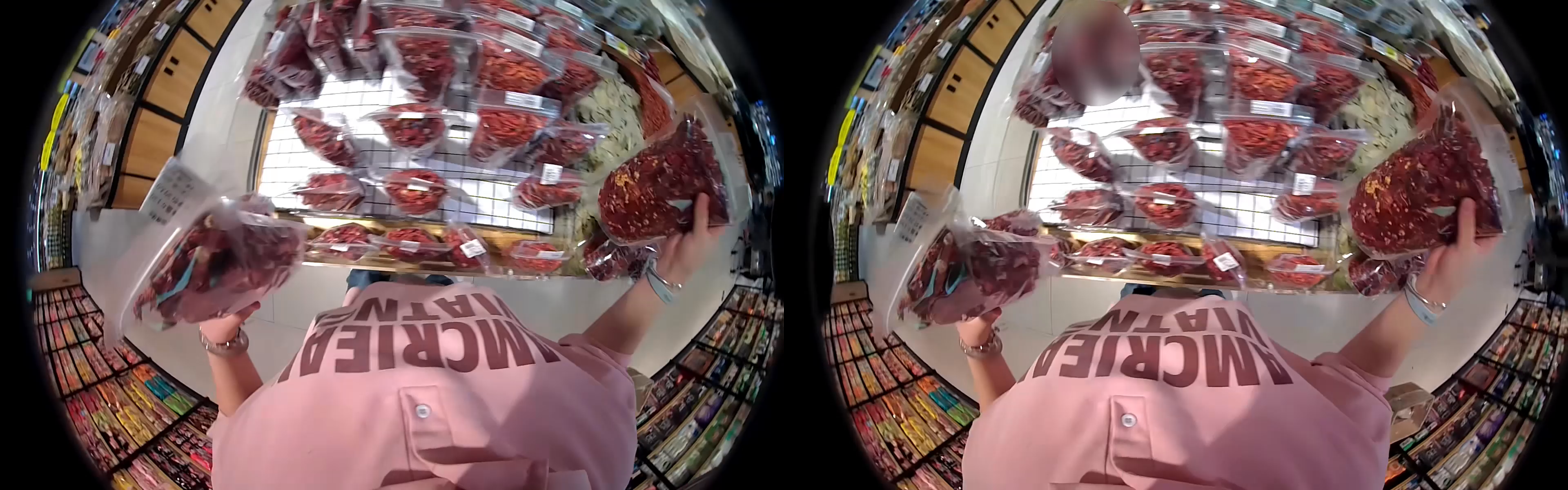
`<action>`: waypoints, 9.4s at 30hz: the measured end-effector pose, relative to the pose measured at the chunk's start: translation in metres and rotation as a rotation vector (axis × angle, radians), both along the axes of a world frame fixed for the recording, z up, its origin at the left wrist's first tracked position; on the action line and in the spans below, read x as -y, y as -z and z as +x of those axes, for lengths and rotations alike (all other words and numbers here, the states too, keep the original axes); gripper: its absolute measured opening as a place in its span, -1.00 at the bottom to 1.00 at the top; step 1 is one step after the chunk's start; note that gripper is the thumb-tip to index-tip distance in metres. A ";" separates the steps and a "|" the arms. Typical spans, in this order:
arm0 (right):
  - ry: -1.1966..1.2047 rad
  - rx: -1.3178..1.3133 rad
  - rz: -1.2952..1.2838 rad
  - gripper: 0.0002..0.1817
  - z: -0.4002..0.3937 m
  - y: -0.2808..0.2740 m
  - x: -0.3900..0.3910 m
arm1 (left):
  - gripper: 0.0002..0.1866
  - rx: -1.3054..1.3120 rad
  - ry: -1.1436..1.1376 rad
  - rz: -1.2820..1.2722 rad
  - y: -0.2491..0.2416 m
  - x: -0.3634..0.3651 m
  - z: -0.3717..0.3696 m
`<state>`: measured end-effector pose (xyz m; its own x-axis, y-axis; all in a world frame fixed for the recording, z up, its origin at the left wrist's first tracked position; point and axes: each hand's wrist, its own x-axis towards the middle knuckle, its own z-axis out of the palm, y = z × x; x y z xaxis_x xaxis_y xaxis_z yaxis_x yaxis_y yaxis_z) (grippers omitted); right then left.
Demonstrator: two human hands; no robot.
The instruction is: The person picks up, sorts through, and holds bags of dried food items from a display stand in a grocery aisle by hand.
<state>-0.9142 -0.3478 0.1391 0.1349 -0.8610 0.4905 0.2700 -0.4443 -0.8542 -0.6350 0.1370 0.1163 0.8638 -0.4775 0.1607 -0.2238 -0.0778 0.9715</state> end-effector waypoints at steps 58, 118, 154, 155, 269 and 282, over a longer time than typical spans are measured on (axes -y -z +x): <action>-1.263 -1.268 0.006 -0.65 0.503 0.121 -0.133 | -0.39 -0.180 0.057 -0.458 0.112 -0.147 0.188; -0.399 -1.828 -0.843 -0.74 0.527 0.055 -0.278 | -0.35 0.173 -0.045 -0.264 0.152 -0.290 0.166; -0.524 -1.357 -0.198 -0.90 0.450 0.066 -0.171 | -0.30 0.192 0.037 -0.239 0.144 -0.260 0.176; -0.522 -1.353 -0.221 -0.90 0.447 0.067 -0.168 | -0.30 0.195 0.038 -0.240 0.143 -0.260 0.176; -0.281 -0.776 -0.197 -0.70 0.357 0.049 -0.214 | -0.33 0.047 -0.123 -0.429 0.087 -0.248 0.190; 0.543 -0.815 0.033 -0.81 -0.031 0.147 0.033 | -0.20 -0.215 0.200 -0.138 0.048 -0.018 0.017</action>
